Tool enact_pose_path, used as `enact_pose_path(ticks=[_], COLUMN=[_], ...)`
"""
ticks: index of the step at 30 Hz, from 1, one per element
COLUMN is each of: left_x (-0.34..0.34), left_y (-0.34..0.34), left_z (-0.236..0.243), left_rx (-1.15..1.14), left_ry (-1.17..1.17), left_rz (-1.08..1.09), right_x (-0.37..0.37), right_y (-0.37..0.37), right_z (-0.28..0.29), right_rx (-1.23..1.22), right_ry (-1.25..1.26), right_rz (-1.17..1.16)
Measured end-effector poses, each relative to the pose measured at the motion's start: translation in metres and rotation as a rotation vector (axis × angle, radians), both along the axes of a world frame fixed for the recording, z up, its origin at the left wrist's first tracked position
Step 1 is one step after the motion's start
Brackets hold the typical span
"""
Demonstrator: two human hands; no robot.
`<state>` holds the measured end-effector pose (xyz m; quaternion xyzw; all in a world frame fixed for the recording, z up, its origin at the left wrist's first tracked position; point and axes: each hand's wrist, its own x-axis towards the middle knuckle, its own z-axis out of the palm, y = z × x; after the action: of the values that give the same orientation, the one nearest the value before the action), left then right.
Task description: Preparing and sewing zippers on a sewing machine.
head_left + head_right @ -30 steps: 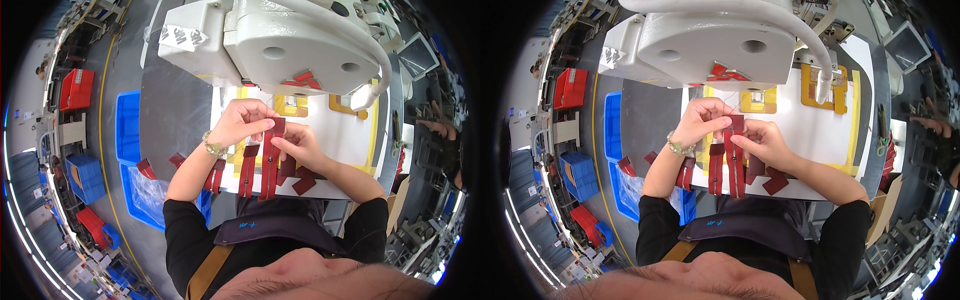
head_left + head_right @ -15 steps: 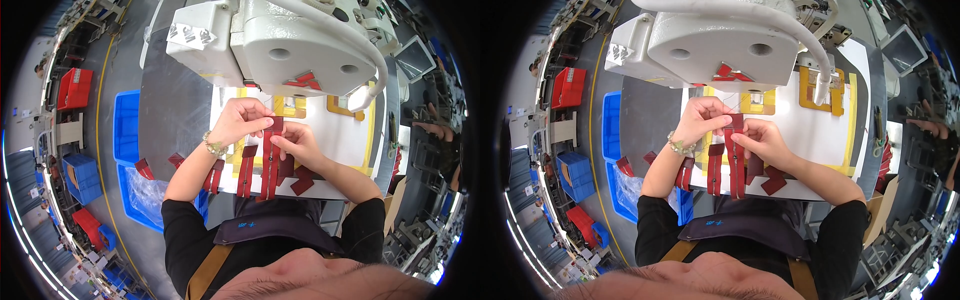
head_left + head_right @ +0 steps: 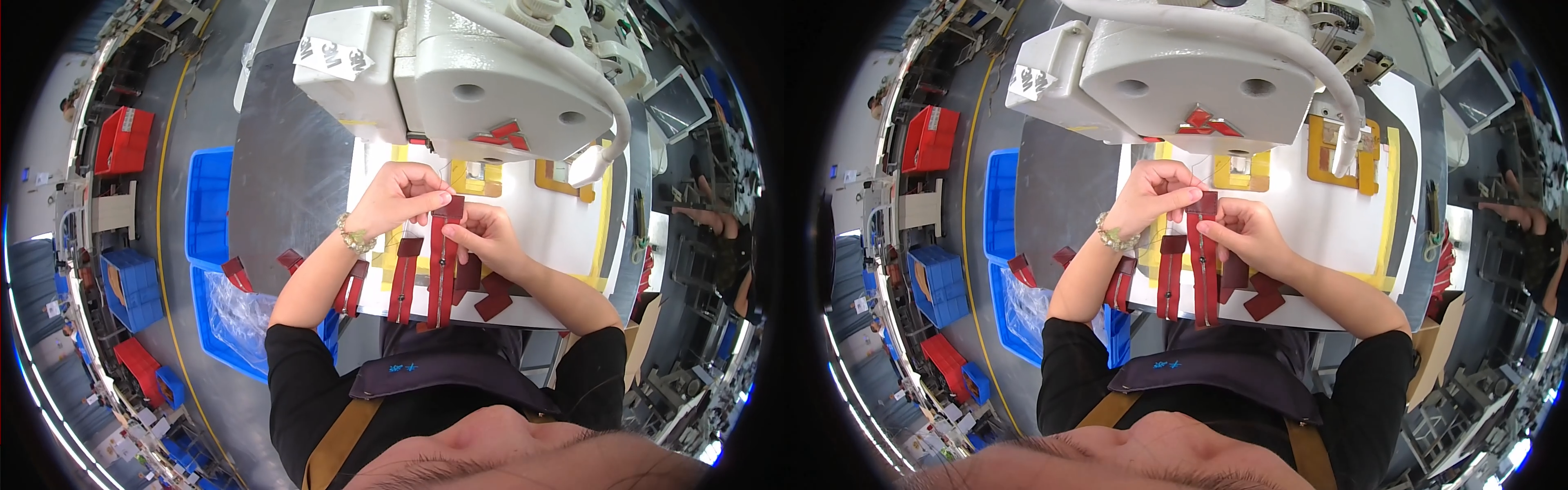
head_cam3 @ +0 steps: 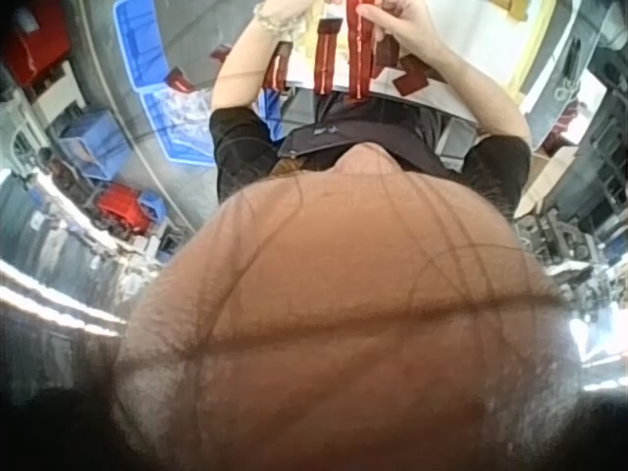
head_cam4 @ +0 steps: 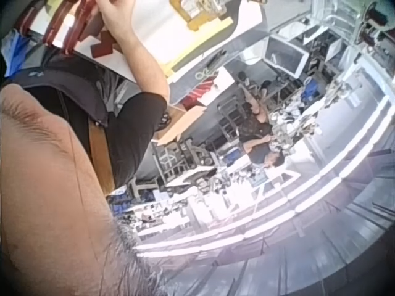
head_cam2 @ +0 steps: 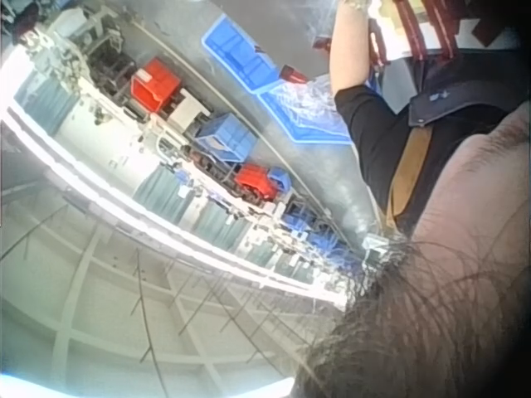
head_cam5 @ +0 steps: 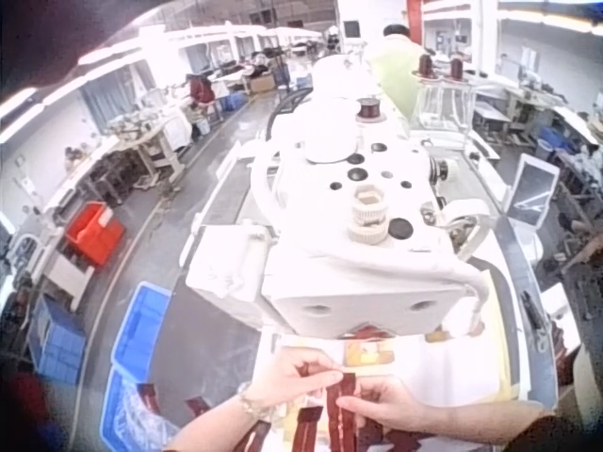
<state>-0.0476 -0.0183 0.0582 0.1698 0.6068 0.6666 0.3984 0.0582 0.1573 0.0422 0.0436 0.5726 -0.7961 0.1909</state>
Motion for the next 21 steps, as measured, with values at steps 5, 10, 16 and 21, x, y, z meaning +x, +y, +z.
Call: enact_pose_path(ticks=[5, 10, 16, 21], left_x=[-0.0019, -0.0016, 0.0034, 0.0033], left_y=[0.0004, -0.0005, 0.0017, 0.001], left_z=[0.0035, 0.007, 0.0026, 0.0003], left_rx=[-0.042, -0.156, -0.067, -0.058], left_ry=[-0.002, 0.051, 0.224, 0.278], left_rz=[-0.051, -0.183, -0.169, -0.116], right_x=[0.0008, 0.0006, -0.0007, -0.0035], right_y=[0.0011, 0.0014, 0.0018, 0.0013], right_z=[-0.0046, -0.0055, -0.003, -0.0031], right_rx=[0.038, 0.058, 0.072, 0.072], right_ry=[0.044, 0.048, 0.016, -0.005], right_rz=[0.018, 0.024, 0.033, 0.025])
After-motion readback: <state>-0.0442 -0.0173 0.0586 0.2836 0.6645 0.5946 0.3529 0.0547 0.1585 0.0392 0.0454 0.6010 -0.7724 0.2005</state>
